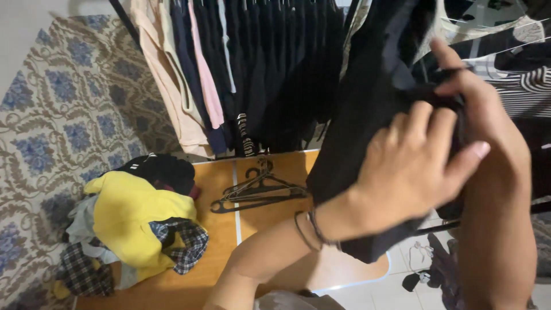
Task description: Tagging various shirts with a tagging gun and placing them on hangers before hanging them on a rack.
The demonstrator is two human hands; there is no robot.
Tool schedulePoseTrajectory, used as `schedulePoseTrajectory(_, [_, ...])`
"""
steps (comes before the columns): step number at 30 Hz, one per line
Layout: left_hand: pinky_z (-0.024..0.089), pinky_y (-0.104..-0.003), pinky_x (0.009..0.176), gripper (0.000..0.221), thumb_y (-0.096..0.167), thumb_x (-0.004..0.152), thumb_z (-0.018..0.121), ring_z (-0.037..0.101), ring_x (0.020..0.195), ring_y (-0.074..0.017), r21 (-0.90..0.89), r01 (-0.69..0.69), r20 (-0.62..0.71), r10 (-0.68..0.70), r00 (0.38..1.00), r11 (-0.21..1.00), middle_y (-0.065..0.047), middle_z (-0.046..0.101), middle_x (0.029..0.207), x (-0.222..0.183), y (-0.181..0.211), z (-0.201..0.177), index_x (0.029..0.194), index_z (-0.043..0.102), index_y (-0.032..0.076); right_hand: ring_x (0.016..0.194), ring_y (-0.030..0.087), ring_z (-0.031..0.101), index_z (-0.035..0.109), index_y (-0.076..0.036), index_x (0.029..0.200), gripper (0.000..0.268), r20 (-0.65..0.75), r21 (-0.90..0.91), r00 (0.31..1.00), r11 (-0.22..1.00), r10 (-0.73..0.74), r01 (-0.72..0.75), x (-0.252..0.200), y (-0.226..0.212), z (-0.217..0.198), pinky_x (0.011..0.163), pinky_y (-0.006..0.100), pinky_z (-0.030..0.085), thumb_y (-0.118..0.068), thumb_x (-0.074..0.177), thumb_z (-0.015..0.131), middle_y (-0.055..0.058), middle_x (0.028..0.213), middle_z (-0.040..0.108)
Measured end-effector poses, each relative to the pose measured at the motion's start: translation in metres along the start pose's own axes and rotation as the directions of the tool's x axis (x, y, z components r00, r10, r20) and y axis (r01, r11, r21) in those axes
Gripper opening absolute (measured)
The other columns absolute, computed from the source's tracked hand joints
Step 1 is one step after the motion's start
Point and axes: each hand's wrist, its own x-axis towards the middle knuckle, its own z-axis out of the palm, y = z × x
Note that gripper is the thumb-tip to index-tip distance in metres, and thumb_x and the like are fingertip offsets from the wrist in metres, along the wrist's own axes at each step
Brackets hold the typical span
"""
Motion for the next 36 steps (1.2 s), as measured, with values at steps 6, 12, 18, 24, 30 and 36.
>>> schedulePoseTrajectory(6, [0.057,-0.039,0.09,0.057,0.053,0.104,0.052,0.068,0.11,-0.0345,-0.269,0.0,-0.023,-0.007,1.0,0.963,-0.018,0.062,0.121,0.04,-0.089,0.032,0.13,0.058,0.004,0.155,0.025,0.028,0.029,-0.003,0.163,0.083,0.144,-0.427,0.963,0.864,-0.226,0.267,0.11,0.029,-0.03,0.121,0.03,0.024,-0.014,0.082,0.042,0.012,0.172,0.029])
schedulePoseTrajectory(12, [0.057,-0.036,0.096,0.039,0.032,0.103,0.062,0.068,0.116,-0.0286,-0.354,-0.038,-0.064,0.016,0.998,0.934,-0.012,0.064,0.124,0.065,-0.18,0.095,0.13,0.056,0.005,0.077,0.022,0.051,0.034,-0.018,0.169,0.082,0.009,-0.553,0.999,0.832,-0.046,0.044,0.161,0.031,-0.022,0.063,0.034,0.04,-0.012,0.088,0.049,0.016,0.095,0.065])
schedulePoseTrajectory(18, [0.06,-0.039,0.088,0.025,0.025,0.101,0.067,0.073,0.101,-0.0268,-0.357,0.073,-0.02,-0.086,0.996,0.931,-0.009,0.071,0.112,0.09,-0.246,0.132,0.119,0.065,0.008,0.06,0.016,0.047,0.047,-0.016,0.159,0.071,0.028,-0.588,0.999,0.807,-0.045,0.053,0.229,0.086,-0.052,0.051,0.033,0.038,-0.014,0.087,0.049,0.007,0.078,0.059])
schedulePoseTrajectory(24, [0.056,-0.048,0.075,0.03,0.028,0.092,0.068,0.07,0.094,-0.0388,0.162,0.227,-0.184,-0.196,0.963,0.96,-0.018,0.07,0.108,0.156,-0.302,0.127,0.111,0.061,0.006,0.062,0.022,0.05,0.05,-0.019,0.155,0.07,0.032,-0.642,0.998,0.764,-0.054,0.062,0.231,0.079,-0.038,0.056,0.037,0.044,-0.019,0.085,0.048,0.009,0.08,0.062])
schedulePoseTrajectory(30, [0.059,-0.044,0.071,0.044,0.039,0.094,0.066,0.075,0.084,-0.035,0.557,0.361,-0.156,-0.333,0.93,0.748,-0.015,0.075,0.092,0.222,-0.361,0.155,0.114,0.058,0.001,0.099,0.031,0.068,0.055,-0.01,0.146,0.062,0.132,-0.68,0.968,0.691,-0.215,0.246,0.279,0.083,-0.031,0.091,0.038,0.051,-0.019,0.085,0.048,0.022,0.106,0.072])
schedulePoseTrajectory(36, [0.062,-0.038,0.072,0.016,0.018,0.093,0.062,0.077,0.09,-0.0269,0.733,0.33,-0.112,-0.374,0.921,0.595,-0.009,0.078,0.098,0.258,-0.42,0.19,0.098,0.075,0.011,0.121,0.04,0.062,0.056,-0.009,0.144,0.057,0.118,-0.687,0.945,0.662,-0.306,0.3,0.327,0.095,-0.013,0.103,0.042,0.046,-0.022,0.089,0.049,0.026,0.128,0.066])
